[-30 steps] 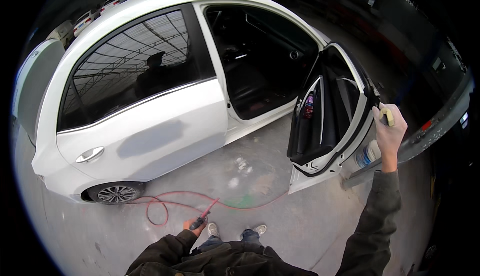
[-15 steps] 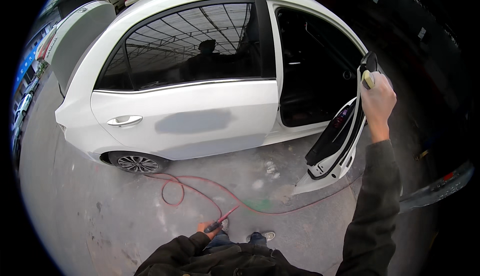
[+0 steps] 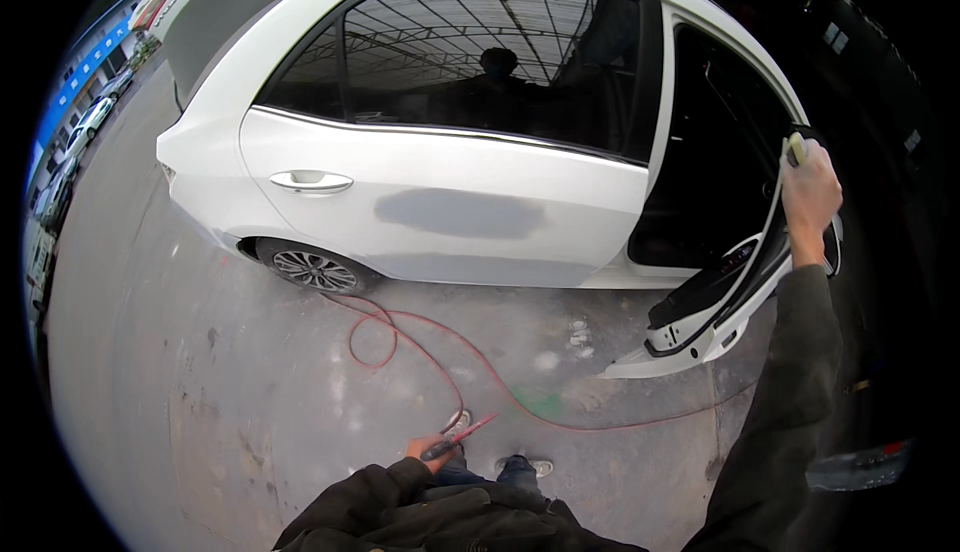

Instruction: The person sands the exterior surface of a white car's rear door using a sanding block. They open the door to sand the inner door jamb and lower edge, then close the door to continue sanding the exterior panel around the handle.

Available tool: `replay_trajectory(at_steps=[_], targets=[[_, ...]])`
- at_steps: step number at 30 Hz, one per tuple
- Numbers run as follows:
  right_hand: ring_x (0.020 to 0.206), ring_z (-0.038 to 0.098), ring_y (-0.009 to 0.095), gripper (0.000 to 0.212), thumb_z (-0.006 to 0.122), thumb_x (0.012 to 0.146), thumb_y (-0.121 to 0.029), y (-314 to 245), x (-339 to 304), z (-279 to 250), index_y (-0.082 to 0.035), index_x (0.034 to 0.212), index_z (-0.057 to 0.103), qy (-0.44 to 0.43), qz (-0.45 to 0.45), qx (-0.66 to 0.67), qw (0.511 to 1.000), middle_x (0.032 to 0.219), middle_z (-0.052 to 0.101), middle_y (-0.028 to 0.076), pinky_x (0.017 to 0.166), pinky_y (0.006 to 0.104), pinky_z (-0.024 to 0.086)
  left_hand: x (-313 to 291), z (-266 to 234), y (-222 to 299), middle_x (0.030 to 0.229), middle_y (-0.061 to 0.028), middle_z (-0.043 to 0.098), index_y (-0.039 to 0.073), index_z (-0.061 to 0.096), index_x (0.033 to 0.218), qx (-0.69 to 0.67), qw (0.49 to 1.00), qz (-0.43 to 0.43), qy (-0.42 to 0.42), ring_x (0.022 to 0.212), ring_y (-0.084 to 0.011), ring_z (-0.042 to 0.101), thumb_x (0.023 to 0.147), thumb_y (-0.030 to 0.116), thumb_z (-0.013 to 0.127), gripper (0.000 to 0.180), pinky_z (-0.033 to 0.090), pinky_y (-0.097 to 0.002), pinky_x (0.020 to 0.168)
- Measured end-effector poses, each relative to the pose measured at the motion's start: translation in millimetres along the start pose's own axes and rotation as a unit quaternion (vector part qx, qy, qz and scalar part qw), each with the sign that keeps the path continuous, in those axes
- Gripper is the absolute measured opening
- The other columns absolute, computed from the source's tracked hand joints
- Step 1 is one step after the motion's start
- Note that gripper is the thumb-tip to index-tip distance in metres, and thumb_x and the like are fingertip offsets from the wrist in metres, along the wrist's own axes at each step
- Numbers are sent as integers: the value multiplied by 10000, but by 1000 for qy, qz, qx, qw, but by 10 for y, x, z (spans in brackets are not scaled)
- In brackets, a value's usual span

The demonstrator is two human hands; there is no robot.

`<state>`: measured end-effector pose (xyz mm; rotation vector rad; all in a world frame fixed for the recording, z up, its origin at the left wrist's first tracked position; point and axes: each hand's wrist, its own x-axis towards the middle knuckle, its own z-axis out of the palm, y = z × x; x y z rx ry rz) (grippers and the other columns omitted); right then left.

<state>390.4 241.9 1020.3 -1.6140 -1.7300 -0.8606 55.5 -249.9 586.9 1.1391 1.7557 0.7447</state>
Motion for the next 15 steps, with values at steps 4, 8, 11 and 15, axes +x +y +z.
replay_trajectory(at_steps=[4,8,11,15], targets=[[881,642,337,205,655,874,-273,2,-124,-24,-99,969,601,-2,-3,27,1000,970,646,76,744,430,515,12,-57,141,822,-134,669,110,698,961,-36,999,-1,-19,751,-305,640,843,367,726,284,495,-374,707],[869,646,314,209,638,895,-280,181,-81,-56,-88,966,596,9,8,39,999,956,648,63,753,413,513,296,112,158,798,-140,668,104,695,954,-4,999,22,-45,745,-335,646,843,350,724,271,498,-405,685],[860,650,306,240,639,903,-315,74,-35,-100,-88,980,615,-38,18,43,998,911,656,91,754,400,509,361,259,233,799,-143,670,100,698,964,-7,1000,-14,-25,742,-327,655,841,341,727,272,505,-394,678],[813,607,110,360,762,855,-251,454,-303,-26,-20,1111,656,33,26,276,960,888,664,40,769,280,482,335,676,313,771,-148,655,82,682,910,-42,997,24,67,710,-320,648,817,274,756,226,498,-376,649]])
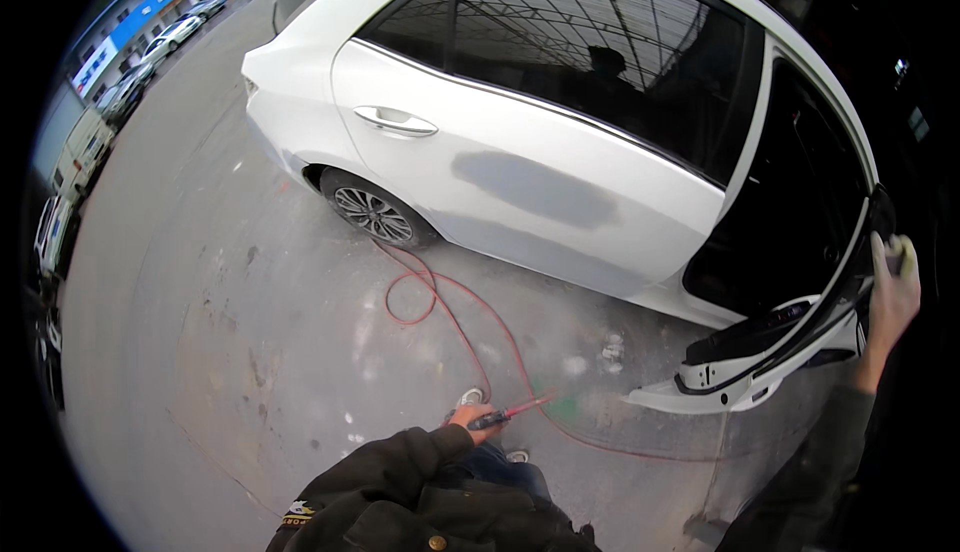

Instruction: The person sands the exterior surface of a white car's rear door using a sanding block. They open the door to sand the inner door jamb and lower edge, then close the door to continue sanding the exterior panel around the handle.

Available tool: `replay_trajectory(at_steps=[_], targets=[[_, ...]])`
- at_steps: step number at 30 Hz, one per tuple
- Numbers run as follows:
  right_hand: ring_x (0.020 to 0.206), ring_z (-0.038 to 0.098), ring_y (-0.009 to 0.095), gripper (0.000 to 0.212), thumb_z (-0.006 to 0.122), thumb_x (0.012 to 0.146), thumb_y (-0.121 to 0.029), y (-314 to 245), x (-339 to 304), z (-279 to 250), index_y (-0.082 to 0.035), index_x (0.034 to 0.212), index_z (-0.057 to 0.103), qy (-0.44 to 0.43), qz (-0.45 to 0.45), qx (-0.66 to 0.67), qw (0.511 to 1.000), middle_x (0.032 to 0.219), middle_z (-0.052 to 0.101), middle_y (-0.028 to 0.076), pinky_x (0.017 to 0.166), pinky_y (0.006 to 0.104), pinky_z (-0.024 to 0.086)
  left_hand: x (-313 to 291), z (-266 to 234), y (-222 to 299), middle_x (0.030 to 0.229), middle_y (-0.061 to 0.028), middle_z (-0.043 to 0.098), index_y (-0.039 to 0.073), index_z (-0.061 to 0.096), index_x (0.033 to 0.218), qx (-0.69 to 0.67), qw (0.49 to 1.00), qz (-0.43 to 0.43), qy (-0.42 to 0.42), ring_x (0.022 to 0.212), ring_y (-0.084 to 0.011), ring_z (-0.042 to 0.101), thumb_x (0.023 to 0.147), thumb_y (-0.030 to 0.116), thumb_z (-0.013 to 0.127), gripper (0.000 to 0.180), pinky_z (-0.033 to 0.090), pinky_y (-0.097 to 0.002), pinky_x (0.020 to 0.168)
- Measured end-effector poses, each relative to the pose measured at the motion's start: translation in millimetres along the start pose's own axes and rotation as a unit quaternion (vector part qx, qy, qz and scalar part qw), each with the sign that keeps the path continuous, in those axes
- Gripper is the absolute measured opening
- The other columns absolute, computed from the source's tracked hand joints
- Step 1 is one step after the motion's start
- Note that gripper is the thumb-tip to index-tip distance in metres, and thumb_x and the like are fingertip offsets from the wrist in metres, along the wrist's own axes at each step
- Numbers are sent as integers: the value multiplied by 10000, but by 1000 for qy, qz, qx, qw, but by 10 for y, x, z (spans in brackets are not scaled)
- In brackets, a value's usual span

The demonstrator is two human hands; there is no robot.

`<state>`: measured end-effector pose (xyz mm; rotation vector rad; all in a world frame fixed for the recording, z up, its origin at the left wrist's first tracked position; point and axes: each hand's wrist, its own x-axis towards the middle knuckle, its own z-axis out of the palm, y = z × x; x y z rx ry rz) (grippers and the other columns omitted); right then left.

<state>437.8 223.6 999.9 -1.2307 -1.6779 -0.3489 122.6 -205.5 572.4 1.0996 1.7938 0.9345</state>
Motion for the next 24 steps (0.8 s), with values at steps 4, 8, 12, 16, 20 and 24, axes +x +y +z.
replay_trajectory(at_steps=[4,8,12,16,20,24], targets=[[775,515,72,250,744,880,-165,545,-980,-415,9,1039,658,5,75,100,992,909,598,0,736,219,445,40,545,-347,794,-159,653,86,668,918,14,997,65,-28,743,-370,636,816,233,735,191,494,-411,654],[785,523,93,235,725,893,-180,1303,-2645,-290,27,970,647,39,241,109,964,875,593,4,711,244,443,329,972,-960,890,-170,674,102,664,951,30,997,42,-65,845,-402,629,799,269,713,231,497,-476,739],[731,529,98,258,730,885,-210,2610,-4756,-79,27,959,658,-23,462,67,884,822,600,2,682,256,458,1143,1721,-2157,983,-192,683,124,679,1099,144,989,32,-30,909,-412,637,782,354,716,394,513,-477,813],[830,613,151,312,727,868,-259,2582,-6298,509,12,1016,683,-29,423,-14,906,911,675,41,775,305,491,1766,1761,-3097,855,-223,689,43,720,959,168,979,59,101,805,-389,670,792,371,724,368,517,-470,718],[877,591,129,196,681,864,-119,2649,-7064,862,-20,1029,646,-20,440,179,880,942,642,22,800,288,477,2208,1831,-3405,702,-215,651,-16,696,854,84,982,24,167,645,-358,650,794,321,739,346,480,-444,630],[884,584,122,220,618,921,-158,2783,-7261,685,-13,1086,618,18,404,295,866,966,634,23,814,276,471,2189,2048,-3437,669,-221,620,-24,674,818,159,972,67,162,600,-388,599,793,305,745,338,451,-470,611]])
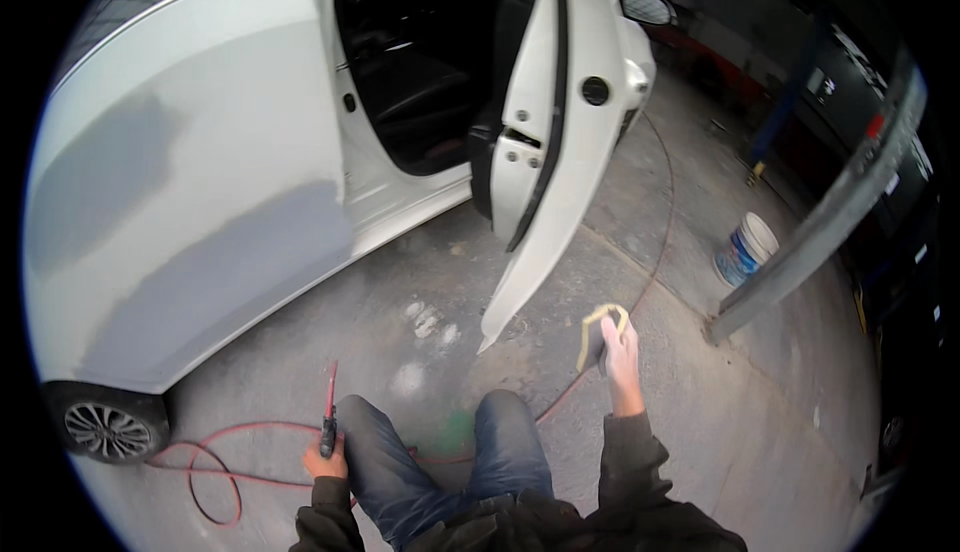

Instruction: The person sands the exterior surface of a white car's rear door using a sanding block. They open the door to sand the inner door jamb and lower edge, then close the door to continue sanding the exterior panel around the handle.

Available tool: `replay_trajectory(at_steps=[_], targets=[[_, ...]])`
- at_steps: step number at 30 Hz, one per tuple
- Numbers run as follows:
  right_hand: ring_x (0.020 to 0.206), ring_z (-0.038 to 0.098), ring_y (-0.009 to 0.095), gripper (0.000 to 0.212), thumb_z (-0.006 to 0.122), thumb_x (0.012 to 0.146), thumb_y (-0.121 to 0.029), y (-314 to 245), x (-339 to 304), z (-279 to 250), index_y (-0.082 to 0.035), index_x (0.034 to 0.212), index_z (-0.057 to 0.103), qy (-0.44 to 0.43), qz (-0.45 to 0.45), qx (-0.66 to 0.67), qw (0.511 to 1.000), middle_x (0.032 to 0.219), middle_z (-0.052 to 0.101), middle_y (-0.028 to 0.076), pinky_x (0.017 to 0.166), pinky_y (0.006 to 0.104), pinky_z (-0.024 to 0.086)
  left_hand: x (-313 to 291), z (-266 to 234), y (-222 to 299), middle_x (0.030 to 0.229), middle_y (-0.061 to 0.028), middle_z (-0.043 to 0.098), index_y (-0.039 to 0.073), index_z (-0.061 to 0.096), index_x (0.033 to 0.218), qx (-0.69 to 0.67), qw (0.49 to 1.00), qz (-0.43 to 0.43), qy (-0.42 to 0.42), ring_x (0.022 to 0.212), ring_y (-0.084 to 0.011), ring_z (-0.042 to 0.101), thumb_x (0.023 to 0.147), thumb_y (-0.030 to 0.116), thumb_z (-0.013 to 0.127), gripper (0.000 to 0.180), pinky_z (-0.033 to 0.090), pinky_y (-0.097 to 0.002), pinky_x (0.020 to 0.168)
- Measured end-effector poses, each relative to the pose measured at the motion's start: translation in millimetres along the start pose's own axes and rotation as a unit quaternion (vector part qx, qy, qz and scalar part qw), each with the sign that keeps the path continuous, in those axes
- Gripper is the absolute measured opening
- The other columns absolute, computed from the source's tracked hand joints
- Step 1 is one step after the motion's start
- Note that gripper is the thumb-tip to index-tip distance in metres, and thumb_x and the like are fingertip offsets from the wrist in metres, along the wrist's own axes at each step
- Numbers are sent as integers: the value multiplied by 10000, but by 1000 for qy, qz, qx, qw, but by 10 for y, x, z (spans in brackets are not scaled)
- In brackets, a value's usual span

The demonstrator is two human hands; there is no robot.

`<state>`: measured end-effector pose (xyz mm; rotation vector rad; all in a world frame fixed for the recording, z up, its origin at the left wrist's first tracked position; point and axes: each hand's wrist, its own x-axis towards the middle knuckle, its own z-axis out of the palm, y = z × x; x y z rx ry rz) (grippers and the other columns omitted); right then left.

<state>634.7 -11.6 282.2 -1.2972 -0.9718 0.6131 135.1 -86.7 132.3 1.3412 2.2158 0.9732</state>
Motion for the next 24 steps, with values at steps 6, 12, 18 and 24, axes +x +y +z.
replay_trajectory(at_steps=[6,12,18,24], targets=[[862,606,90,199,650,893,-109,-1862,688,515,14,1046,616,-89,-207,-44,973,943,679,44,794,253,484,-26,-153,8,590,-152,551,-20,583,742,-83,994,36,60,529,-256,487,791,294,755,361,409,-424,551],[755,642,106,266,760,817,-189,-3233,1291,804,20,966,691,-83,-384,-87,916,854,717,57,714,268,506,-40,-177,162,594,-118,570,-20,631,766,-125,987,50,87,545,-183,510,790,241,751,288,430,-383,546],[656,650,158,269,794,754,-232,-3865,1539,1154,-9,885,718,-116,-495,-256,823,759,702,83,656,290,514,-11,-168,94,632,-92,596,-8,652,815,-112,990,27,79,585,-176,539,772,225,728,248,443,-382,573],[661,654,144,238,794,755,-211,-3943,1759,1351,-13,863,716,-114,-505,-315,796,737,699,82,665,280,518,-16,50,160,609,-105,587,-13,644,792,-162,978,64,112,566,-192,542,770,233,733,263,442,-396,570]])
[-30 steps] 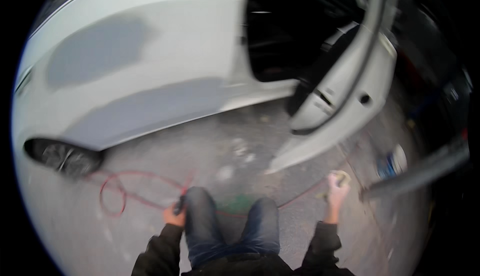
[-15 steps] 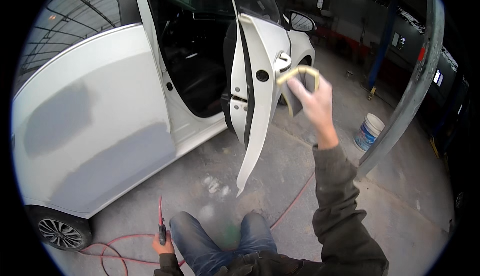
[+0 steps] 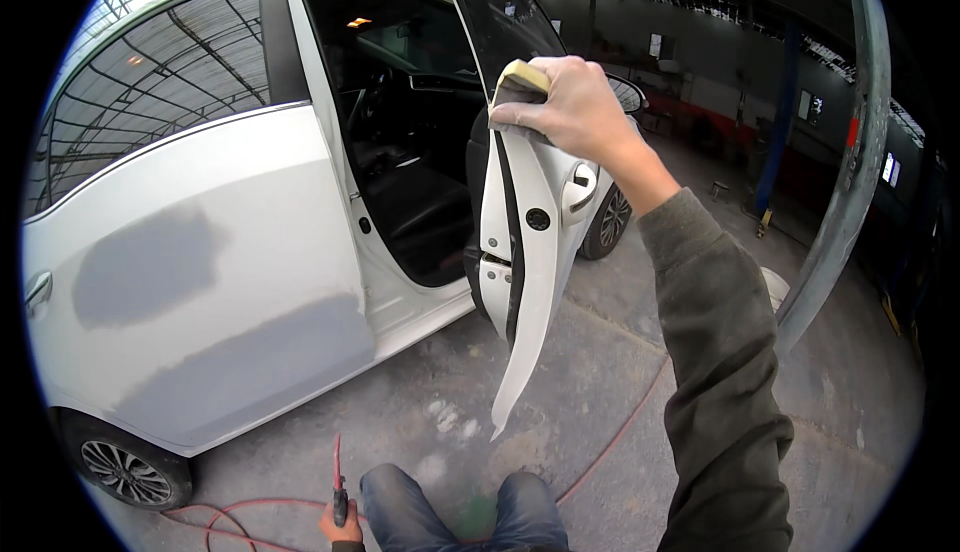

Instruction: The person sands the exterior surface of a white car's rear door using a sanding block. They open the door to sand the inner door jamb and lower edge, then close the door to continue sanding the exterior panel around the handle.

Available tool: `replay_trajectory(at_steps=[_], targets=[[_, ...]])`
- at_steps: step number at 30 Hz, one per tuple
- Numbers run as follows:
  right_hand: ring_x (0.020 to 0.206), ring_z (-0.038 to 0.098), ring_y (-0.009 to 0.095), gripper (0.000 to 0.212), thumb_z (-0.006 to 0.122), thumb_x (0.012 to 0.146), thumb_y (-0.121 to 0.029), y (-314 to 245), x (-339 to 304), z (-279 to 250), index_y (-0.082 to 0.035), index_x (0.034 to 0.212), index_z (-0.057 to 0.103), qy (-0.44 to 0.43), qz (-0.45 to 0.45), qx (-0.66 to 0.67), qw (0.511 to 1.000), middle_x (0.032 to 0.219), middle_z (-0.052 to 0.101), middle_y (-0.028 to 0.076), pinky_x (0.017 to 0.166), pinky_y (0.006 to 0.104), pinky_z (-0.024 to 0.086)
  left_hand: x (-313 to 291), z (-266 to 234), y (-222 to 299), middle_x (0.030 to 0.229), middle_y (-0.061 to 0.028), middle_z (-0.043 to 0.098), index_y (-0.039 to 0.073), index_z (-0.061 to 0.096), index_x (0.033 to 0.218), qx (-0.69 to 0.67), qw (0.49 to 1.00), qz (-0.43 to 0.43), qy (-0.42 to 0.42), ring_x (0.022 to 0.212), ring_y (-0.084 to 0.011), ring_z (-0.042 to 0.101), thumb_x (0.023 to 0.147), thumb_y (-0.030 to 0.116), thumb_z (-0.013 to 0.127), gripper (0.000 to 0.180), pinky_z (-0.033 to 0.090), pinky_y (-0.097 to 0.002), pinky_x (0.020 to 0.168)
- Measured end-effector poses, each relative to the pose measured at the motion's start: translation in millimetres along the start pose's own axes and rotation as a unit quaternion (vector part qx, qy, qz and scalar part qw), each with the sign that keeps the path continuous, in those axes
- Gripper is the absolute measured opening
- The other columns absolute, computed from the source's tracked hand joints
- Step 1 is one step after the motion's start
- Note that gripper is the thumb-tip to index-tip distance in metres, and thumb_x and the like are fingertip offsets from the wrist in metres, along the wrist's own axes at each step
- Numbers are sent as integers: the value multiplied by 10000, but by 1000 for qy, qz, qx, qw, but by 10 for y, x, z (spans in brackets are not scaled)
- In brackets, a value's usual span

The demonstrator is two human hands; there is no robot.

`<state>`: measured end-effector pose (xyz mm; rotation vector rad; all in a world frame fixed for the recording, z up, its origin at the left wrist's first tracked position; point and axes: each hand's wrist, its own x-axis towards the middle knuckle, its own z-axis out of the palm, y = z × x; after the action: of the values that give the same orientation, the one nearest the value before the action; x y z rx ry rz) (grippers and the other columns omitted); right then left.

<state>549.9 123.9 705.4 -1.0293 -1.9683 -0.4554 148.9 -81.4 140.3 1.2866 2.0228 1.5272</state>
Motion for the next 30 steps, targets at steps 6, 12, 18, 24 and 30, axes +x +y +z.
replay_trajectory(at_steps=[6,12,18,24,30], targets=[[671,682,251,320,796,711,-307,42,-301,-82,-15,816,716,-59,16,75,995,742,700,139,658,340,512,61,-8,-485,606,-111,582,-16,636,758,49,998,-37,-32,564,-197,541,764,233,748,273,447,-404,570],[631,672,234,279,778,749,-305,-1,-26,51,-39,819,727,41,14,32,999,714,699,116,629,335,511,37,143,-172,603,-141,588,-26,640,755,54,997,-52,-11,556,-223,559,752,268,766,319,450,-417,564],[638,671,228,242,796,745,-276,43,-46,-25,-50,806,736,-29,8,47,998,698,692,111,648,325,515,6,196,-87,614,-167,597,-25,642,767,105,992,-46,-43,558,-246,576,752,298,769,347,453,-419,570],[634,638,322,334,798,711,-362,50,-93,54,-49,785,708,49,-41,-41,997,668,650,140,610,373,496,33,248,-5,587,-177,584,-8,617,725,90,994,-40,-56,529,-297,581,782,307,752,347,447,-429,558],[634,622,288,276,797,752,-305,111,-906,207,-57,799,686,83,-13,-59,995,718,634,115,575,380,472,35,240,21,587,-190,570,2,588,707,86,994,-23,-66,538,-336,573,783,323,752,368,436,-437,553]])
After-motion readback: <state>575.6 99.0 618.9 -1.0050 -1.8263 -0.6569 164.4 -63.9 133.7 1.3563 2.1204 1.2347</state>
